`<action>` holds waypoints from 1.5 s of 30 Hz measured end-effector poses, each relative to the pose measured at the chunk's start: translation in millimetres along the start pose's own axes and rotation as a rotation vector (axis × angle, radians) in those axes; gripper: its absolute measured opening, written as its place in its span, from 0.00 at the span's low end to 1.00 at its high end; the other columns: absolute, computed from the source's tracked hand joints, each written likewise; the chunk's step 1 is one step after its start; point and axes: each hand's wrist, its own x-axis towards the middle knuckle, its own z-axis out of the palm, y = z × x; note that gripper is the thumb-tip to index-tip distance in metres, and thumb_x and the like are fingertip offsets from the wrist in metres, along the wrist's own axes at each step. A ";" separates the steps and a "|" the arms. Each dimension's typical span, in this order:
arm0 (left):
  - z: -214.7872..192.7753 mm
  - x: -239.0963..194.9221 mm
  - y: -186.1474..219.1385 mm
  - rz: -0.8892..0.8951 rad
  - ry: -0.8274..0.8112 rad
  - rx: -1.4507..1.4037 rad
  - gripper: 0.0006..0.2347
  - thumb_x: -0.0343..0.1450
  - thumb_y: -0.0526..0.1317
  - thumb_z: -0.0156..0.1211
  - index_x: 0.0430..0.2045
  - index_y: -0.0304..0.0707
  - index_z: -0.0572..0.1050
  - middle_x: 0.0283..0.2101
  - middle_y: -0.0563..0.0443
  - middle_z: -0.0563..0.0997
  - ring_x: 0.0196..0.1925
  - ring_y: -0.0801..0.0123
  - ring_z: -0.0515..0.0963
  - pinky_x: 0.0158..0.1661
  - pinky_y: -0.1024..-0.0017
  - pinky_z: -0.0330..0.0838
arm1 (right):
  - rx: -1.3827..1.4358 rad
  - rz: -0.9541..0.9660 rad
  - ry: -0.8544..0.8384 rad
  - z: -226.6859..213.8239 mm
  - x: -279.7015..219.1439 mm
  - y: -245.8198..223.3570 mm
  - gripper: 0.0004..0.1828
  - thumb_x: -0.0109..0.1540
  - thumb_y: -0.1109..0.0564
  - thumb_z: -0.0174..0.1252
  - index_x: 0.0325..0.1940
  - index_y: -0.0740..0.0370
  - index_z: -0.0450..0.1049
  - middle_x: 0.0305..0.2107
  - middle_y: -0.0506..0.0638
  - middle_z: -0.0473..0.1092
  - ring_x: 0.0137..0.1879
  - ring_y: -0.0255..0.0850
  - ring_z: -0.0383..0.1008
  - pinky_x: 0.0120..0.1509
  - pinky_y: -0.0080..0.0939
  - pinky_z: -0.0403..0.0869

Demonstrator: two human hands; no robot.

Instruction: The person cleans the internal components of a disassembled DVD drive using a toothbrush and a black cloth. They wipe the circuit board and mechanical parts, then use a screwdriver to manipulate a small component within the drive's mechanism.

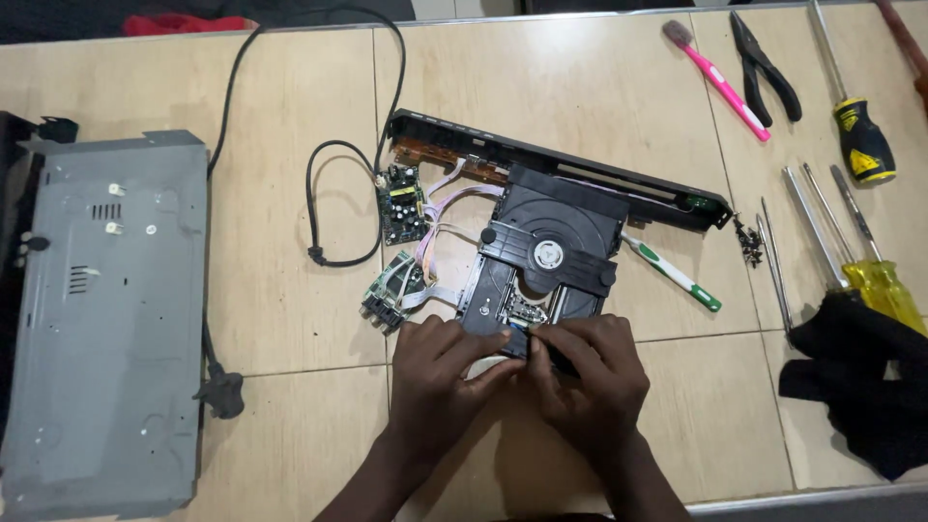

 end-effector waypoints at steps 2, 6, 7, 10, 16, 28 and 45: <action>-0.4 0.3 -0.9 -0.034 -0.027 -0.025 0.09 0.67 0.51 0.73 0.33 0.53 0.82 0.26 0.58 0.73 0.30 0.63 0.72 0.34 0.65 0.58 | -0.009 -0.004 -0.019 0.5 3.1 -0.6 0.02 0.61 0.63 0.62 0.38 0.62 0.79 0.31 0.52 0.74 0.35 0.44 0.73 0.44 0.44 0.68; -3.7 2.3 1.0 -0.061 -0.062 -0.036 0.09 0.67 0.50 0.73 0.33 0.54 0.81 0.27 0.58 0.74 0.31 0.63 0.72 0.35 0.64 0.57 | 0.006 -0.006 -0.021 2.0 0.9 0.9 0.03 0.62 0.62 0.61 0.40 0.61 0.79 0.32 0.51 0.74 0.36 0.43 0.73 0.45 0.43 0.68; -2.7 1.2 -0.3 -0.060 -0.058 -0.051 0.09 0.67 0.50 0.73 0.33 0.54 0.81 0.26 0.58 0.74 0.30 0.63 0.72 0.35 0.64 0.56 | 0.006 -0.007 -0.023 2.5 0.0 1.2 0.04 0.63 0.63 0.61 0.41 0.60 0.78 0.32 0.51 0.74 0.35 0.44 0.73 0.45 0.44 0.67; -3.4 0.1 -1.0 -0.065 -0.061 -0.074 0.09 0.68 0.51 0.71 0.34 0.54 0.81 0.25 0.57 0.73 0.29 0.63 0.72 0.34 0.63 0.56 | 0.006 -0.001 -0.030 3.0 -0.9 0.1 0.05 0.63 0.63 0.62 0.43 0.60 0.78 0.33 0.51 0.74 0.36 0.44 0.73 0.45 0.44 0.67; -3.1 2.5 -0.1 -0.056 -0.054 -0.081 0.10 0.67 0.50 0.73 0.33 0.52 0.81 0.26 0.58 0.74 0.29 0.64 0.71 0.34 0.65 0.57 | 0.009 0.005 -0.010 2.6 0.6 0.1 0.05 0.63 0.63 0.62 0.42 0.60 0.79 0.33 0.52 0.74 0.36 0.43 0.73 0.46 0.43 0.68; -0.8 2.3 -1.5 -0.079 -0.082 -0.057 0.10 0.66 0.51 0.74 0.33 0.55 0.80 0.24 0.60 0.73 0.29 0.66 0.72 0.35 0.66 0.57 | 0.029 0.004 -0.023 1.1 4.5 2.9 0.03 0.62 0.63 0.61 0.40 0.61 0.79 0.32 0.52 0.74 0.36 0.44 0.73 0.45 0.43 0.68; 0.8 0.3 -1.3 -0.027 -0.036 -0.029 0.12 0.65 0.52 0.74 0.34 0.54 0.81 0.27 0.58 0.77 0.30 0.63 0.74 0.35 0.63 0.59 | 0.007 0.021 -0.045 1.0 0.0 1.3 0.03 0.62 0.63 0.61 0.39 0.62 0.79 0.33 0.53 0.74 0.37 0.45 0.73 0.47 0.44 0.69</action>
